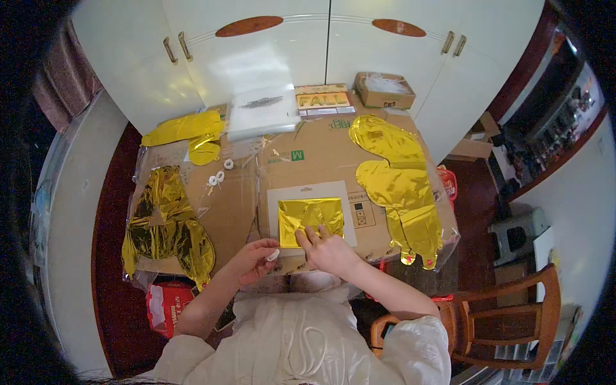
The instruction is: Folding deflated foil balloons and placing them onto cardboard backing sheets for retail packaging.
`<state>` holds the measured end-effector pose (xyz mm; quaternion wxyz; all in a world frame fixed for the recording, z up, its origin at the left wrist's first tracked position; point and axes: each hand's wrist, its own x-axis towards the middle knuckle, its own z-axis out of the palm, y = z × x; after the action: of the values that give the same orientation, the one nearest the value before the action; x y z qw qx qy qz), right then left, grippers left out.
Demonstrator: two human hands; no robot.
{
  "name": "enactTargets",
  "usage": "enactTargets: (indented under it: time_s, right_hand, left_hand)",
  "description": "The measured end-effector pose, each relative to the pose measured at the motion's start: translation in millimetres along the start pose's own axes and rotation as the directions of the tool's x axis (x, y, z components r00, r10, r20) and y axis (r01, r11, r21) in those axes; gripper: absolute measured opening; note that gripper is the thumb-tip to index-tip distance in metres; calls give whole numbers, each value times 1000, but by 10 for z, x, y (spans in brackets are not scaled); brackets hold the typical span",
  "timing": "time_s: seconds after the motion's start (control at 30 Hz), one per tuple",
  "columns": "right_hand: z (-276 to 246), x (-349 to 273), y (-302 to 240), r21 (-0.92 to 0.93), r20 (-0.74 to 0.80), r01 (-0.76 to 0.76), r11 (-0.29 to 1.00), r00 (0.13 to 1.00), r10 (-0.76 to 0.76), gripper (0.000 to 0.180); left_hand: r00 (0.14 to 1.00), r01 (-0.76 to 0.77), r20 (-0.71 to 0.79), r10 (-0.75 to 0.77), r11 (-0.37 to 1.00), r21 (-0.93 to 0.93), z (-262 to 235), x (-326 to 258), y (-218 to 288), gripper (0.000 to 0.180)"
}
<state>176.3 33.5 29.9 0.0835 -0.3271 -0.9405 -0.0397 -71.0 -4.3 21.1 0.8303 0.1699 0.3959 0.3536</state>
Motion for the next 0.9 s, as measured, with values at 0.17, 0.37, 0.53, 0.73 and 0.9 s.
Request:
enactTargets:
  time_s: [0.17,0.37,0.53,0.73,0.9]
  right_hand:
    - [113,-37,115,88,-21,-36,996,999,38,49]
    - [-24,-24,206,294,91,-207,933,978,189,35]
    - [69,-70,301,422,-3,-223,879,969,248,32]
    - [63,-65,301,409,27,-243,880,967,254,36]
    - [8,-57,279,407,43,-257,876,964,263,37]
  left_hand:
    - [988,-113,-79,132,970,214,-35,113,-131,15]
    - [941,-254,-78,329,840,480,215,328,-195,22]
    - [948,-287,-25,318,885,367,441,511,-201,34]
    - [747,-207,121,654,56,977,511,228,-118,30]
    - [661,-257,477,579,-422,869,410,68,-314,30]
